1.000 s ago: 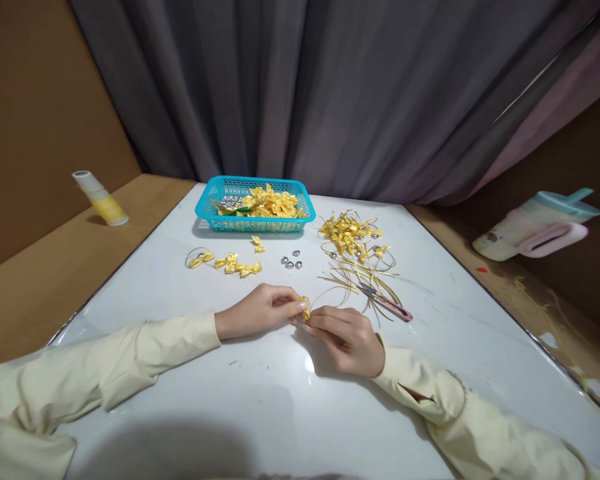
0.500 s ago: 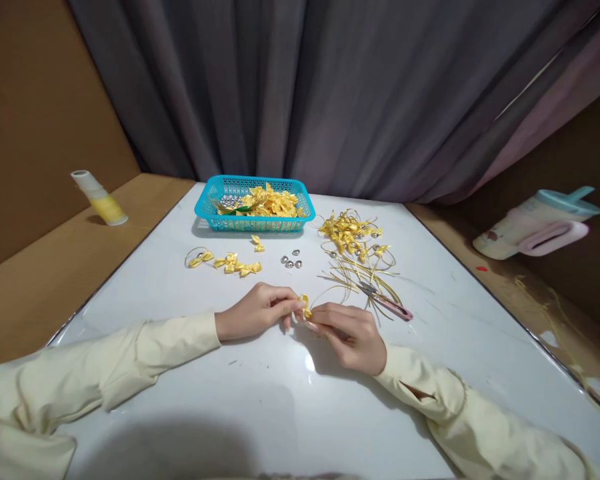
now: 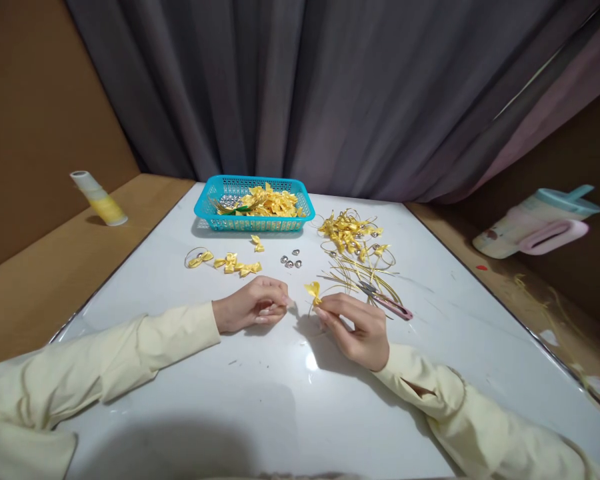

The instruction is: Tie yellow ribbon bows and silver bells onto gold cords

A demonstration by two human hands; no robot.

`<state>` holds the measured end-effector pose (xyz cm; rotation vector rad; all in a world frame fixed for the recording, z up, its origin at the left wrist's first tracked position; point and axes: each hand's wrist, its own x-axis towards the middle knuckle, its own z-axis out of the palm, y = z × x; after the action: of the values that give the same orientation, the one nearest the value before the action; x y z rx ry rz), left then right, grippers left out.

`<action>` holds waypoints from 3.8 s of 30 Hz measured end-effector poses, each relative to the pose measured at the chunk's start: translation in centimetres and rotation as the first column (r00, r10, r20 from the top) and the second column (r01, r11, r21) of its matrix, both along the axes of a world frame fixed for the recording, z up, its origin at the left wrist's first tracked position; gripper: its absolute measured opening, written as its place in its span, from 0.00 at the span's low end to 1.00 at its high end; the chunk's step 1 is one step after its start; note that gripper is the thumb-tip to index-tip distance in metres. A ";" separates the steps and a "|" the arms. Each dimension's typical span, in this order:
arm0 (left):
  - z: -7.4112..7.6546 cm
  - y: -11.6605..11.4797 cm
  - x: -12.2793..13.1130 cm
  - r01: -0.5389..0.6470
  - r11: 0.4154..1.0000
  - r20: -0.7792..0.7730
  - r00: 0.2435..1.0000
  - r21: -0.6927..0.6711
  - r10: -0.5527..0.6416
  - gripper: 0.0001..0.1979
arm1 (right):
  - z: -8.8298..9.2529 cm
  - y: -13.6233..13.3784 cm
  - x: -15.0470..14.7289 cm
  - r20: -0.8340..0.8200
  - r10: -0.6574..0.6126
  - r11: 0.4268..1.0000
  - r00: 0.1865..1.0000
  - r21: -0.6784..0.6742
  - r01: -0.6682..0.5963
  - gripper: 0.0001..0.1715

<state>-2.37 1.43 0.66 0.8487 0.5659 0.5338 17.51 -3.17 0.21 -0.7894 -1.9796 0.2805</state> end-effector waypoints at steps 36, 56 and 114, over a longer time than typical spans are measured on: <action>-0.2 0.7 -0.7 0.297 0.944 -0.083 0.954 0.143 -0.288 0.16 | -0.3 0.4 0.9 0.568 0.059 0.819 0.821 0.443 -0.365 0.17; 0.0 0.5 -0.1 0.202 0.852 -0.230 0.968 0.484 -0.099 0.07 | -0.3 0.6 0.8 0.544 0.007 0.825 0.839 0.470 -0.312 0.12; 1.2 -1.8 0.8 0.132 0.688 -0.533 0.739 0.714 0.411 0.09 | -0.5 0.0 -0.4 0.121 -0.012 0.980 0.993 -0.197 0.036 0.12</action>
<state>-1.60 -0.37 1.87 1.8145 1.1351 0.6095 17.11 -3.19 -0.26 -0.9774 -2.0743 0.4309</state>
